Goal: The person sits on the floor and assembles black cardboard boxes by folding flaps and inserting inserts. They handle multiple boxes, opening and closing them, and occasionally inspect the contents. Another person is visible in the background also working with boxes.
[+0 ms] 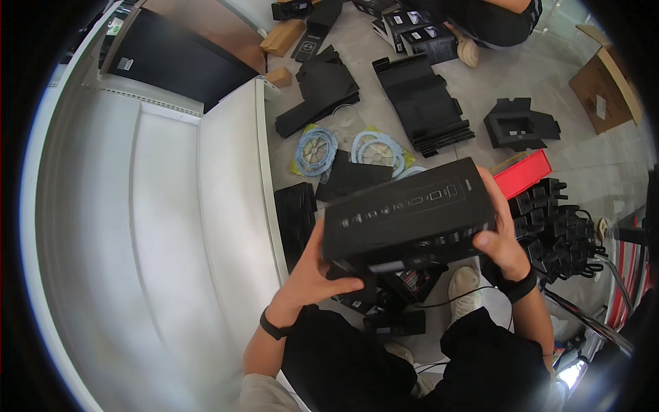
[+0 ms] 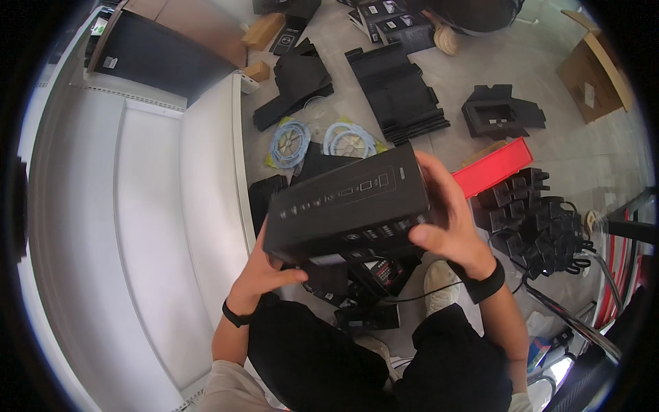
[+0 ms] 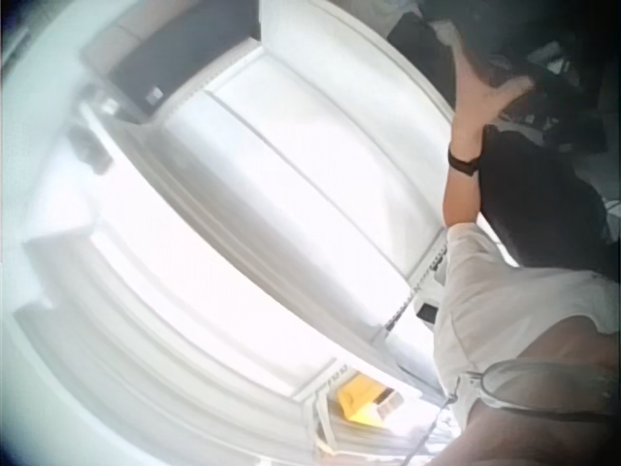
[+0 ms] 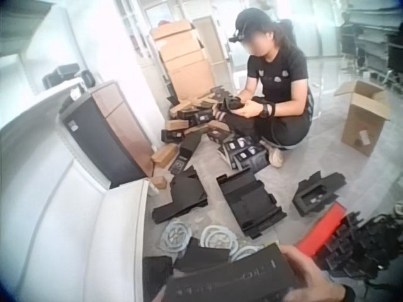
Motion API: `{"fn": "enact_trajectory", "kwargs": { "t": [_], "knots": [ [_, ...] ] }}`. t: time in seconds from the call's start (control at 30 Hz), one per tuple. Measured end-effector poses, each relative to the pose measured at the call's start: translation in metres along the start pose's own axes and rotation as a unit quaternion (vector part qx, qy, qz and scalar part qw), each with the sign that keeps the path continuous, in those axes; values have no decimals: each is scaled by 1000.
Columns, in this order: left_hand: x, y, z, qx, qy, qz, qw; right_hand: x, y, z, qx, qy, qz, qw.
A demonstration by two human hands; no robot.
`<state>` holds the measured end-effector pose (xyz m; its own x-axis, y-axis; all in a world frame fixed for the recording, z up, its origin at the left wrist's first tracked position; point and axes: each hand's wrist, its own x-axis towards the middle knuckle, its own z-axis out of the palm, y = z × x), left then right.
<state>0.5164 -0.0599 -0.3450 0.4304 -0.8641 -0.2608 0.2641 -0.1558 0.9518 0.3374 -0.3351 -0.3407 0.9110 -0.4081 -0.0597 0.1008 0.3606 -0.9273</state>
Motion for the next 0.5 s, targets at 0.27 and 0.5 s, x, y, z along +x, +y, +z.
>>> {"fn": "enact_trajectory", "kwargs": {
  "t": [0.27, 0.5],
  "knots": [
    [2, 2, 8, 119, -25, 39, 992, 7, -4, -13, -21, -24, 65, 997],
    [4, 13, 4, 124, -56, 0, 991, 13, 2, -6, -85, -77, 86, 990]
  ]
}}
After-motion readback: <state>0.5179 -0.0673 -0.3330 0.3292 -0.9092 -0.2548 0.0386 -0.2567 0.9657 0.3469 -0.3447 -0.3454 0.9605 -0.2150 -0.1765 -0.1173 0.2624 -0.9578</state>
